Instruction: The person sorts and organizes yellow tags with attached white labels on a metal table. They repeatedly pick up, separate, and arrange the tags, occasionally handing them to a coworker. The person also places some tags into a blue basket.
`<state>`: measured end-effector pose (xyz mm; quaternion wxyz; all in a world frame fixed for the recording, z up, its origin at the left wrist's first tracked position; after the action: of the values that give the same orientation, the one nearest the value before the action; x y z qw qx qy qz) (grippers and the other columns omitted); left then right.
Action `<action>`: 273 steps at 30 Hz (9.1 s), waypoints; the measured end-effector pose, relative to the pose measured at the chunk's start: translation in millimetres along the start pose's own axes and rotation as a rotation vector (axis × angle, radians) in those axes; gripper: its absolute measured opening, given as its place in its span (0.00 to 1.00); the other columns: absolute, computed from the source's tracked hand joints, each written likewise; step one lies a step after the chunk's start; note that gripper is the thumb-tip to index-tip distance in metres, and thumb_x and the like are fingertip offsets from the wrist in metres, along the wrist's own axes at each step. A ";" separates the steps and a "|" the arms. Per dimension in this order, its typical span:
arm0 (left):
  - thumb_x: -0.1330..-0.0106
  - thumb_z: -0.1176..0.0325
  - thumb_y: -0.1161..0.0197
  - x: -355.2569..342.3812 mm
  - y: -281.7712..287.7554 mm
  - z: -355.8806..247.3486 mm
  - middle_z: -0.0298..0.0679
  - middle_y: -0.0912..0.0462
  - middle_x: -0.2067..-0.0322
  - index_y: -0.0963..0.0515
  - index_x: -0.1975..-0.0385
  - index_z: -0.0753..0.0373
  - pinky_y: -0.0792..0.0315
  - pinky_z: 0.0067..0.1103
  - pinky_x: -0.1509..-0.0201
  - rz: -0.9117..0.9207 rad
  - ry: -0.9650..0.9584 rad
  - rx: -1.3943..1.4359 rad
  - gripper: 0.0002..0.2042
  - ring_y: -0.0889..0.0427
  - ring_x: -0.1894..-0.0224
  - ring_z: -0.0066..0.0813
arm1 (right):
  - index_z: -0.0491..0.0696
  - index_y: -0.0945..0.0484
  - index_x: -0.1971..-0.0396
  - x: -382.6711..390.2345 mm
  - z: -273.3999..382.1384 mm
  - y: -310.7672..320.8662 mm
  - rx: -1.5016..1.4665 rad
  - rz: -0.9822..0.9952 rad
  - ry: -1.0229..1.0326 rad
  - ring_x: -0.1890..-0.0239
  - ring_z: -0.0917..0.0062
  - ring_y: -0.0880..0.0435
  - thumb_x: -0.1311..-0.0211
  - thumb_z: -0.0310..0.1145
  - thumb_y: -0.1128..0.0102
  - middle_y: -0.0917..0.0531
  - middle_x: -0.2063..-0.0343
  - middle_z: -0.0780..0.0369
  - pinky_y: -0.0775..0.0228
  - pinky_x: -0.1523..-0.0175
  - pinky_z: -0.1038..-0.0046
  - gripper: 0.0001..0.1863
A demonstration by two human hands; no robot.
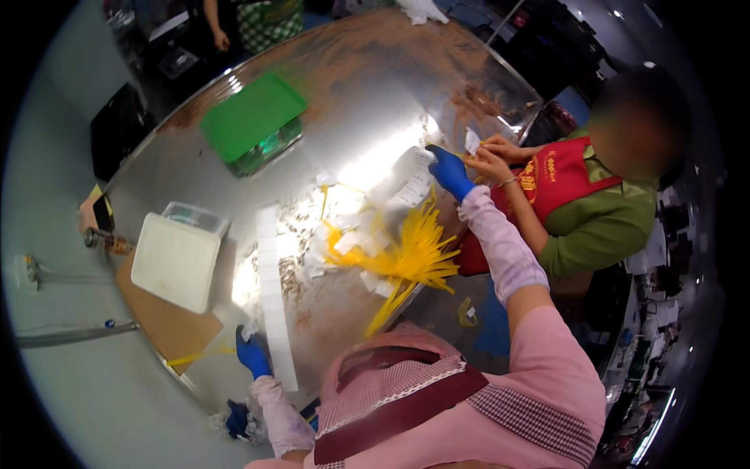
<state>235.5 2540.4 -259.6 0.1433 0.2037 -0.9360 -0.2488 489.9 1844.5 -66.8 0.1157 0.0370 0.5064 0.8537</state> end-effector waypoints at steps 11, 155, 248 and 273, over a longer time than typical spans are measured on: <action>0.43 0.84 0.42 33.3 9.4 -14.7 0.42 0.18 0.56 0.29 0.39 0.71 0.25 0.19 0.59 -0.159 0.124 0.312 0.27 0.20 0.61 0.26 | 0.48 0.21 0.49 42.8 -15.8 -75.7 -0.090 -0.206 0.296 0.59 0.62 0.16 0.42 0.36 0.40 0.15 0.57 0.55 0.24 0.52 0.65 0.20; 0.34 0.65 0.39 73.7 -149.4 -142.2 0.39 0.14 0.57 0.23 0.44 0.62 0.25 0.21 0.56 0.324 0.508 0.722 0.19 0.17 0.57 0.26 | 0.47 0.14 0.77 302.7 213.4 255.8 -0.688 0.679 0.731 0.83 0.77 0.24 0.53 0.32 0.28 0.19 0.82 0.64 0.36 0.74 0.74 0.06; 0.29 0.62 0.44 79.1 -135.5 -215.4 0.43 0.17 0.58 0.25 0.47 0.68 0.23 0.25 0.62 0.528 0.245 0.836 0.18 0.17 0.68 0.32 | 0.39 0.17 0.56 110.2 -60.4 -100.5 -0.462 0.106 -0.162 0.62 0.77 0.18 0.36 0.51 0.37 0.13 0.62 0.58 0.28 0.57 0.73 0.27; 0.24 0.63 0.52 137.4 -130.0 -211.6 0.45 0.21 0.48 0.28 0.44 0.75 0.29 0.24 0.42 0.537 0.474 1.095 0.20 0.21 0.48 0.30 | 0.40 0.17 0.63 274.7 202.2 -102.9 -0.813 0.514 -0.120 0.70 0.87 0.23 0.42 0.30 0.31 0.17 0.71 0.67 0.31 0.64 0.82 0.11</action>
<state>233.7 2288.8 -128.1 0.2785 0.0559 -0.8887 0.3600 276.2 2129.5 -73.5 -0.0649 0.1616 0.0985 0.9798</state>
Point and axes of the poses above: each hand's wrist, its own x-axis away from the middle knuckle, its own y-axis out of the back of the hand, z = x × y, the point moved 7 cm from there along -x, towards the middle knuckle
